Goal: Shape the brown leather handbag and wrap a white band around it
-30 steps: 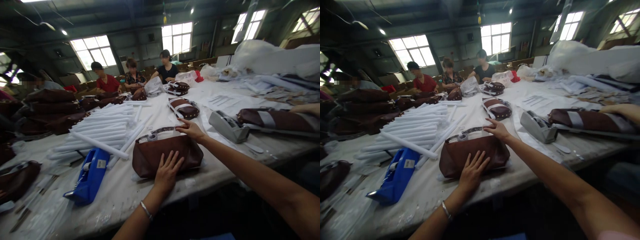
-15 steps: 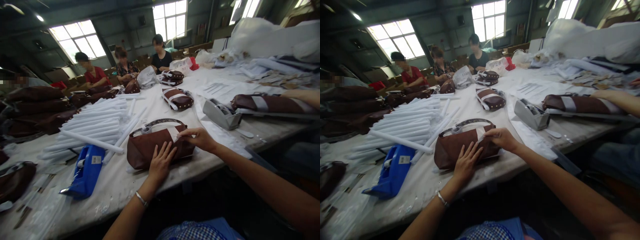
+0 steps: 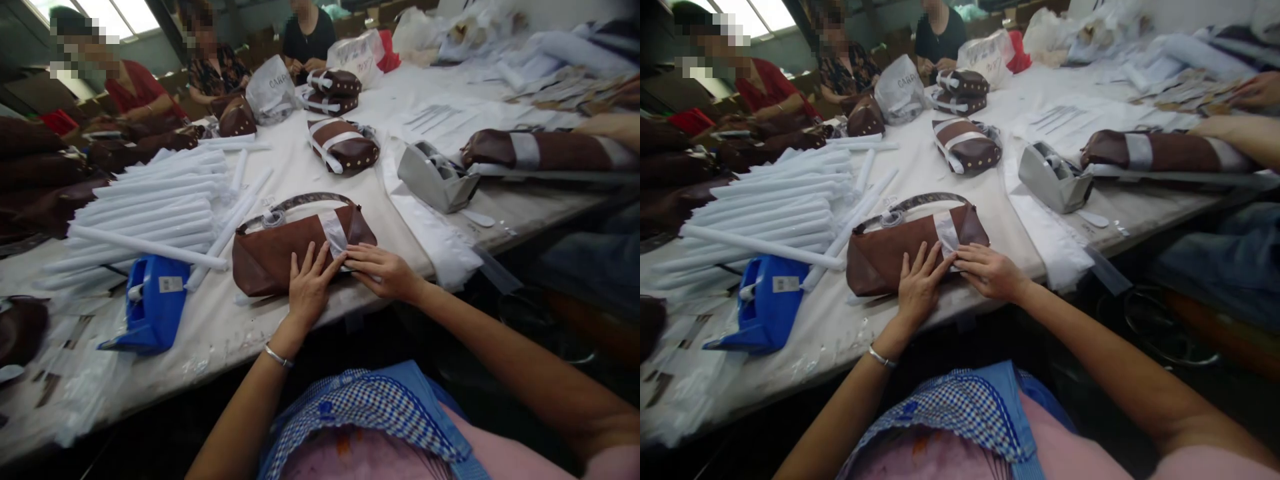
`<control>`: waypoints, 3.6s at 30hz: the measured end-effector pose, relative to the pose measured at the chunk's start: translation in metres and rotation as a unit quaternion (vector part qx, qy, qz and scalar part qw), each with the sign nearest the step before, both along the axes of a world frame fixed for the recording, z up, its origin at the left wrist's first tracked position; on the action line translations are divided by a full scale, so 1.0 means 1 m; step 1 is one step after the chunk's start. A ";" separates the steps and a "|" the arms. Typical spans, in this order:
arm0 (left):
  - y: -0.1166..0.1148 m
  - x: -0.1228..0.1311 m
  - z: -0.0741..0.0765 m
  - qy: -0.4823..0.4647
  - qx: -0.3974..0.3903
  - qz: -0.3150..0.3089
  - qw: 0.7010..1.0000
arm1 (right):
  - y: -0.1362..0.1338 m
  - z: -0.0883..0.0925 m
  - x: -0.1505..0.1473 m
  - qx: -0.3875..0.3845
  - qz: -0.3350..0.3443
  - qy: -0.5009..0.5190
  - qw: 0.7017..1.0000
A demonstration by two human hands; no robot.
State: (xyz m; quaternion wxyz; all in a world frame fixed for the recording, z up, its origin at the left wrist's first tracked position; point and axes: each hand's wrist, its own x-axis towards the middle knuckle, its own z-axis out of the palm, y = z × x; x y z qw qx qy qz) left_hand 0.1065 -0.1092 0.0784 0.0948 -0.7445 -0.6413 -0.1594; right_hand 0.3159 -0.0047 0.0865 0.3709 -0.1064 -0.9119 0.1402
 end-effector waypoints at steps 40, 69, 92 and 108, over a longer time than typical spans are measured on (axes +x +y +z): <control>-0.008 -0.008 -0.005 0.001 0.009 -0.118 0.993 | -0.030 0.017 0.015 -0.012 0.022 0.010 1.000; -0.007 -0.002 -0.013 -0.159 0.109 -0.130 0.973 | -0.035 0.018 0.015 0.031 -0.067 0.029 0.997; -0.006 0.005 0.005 -0.077 0.076 -0.120 0.987 | 0.037 0.016 -0.045 -0.126 -0.247 -0.079 0.958; 0.000 0.024 0.017 -0.079 -0.014 -0.021 0.997 | 0.096 0.041 0.029 -0.125 -0.329 0.026 0.936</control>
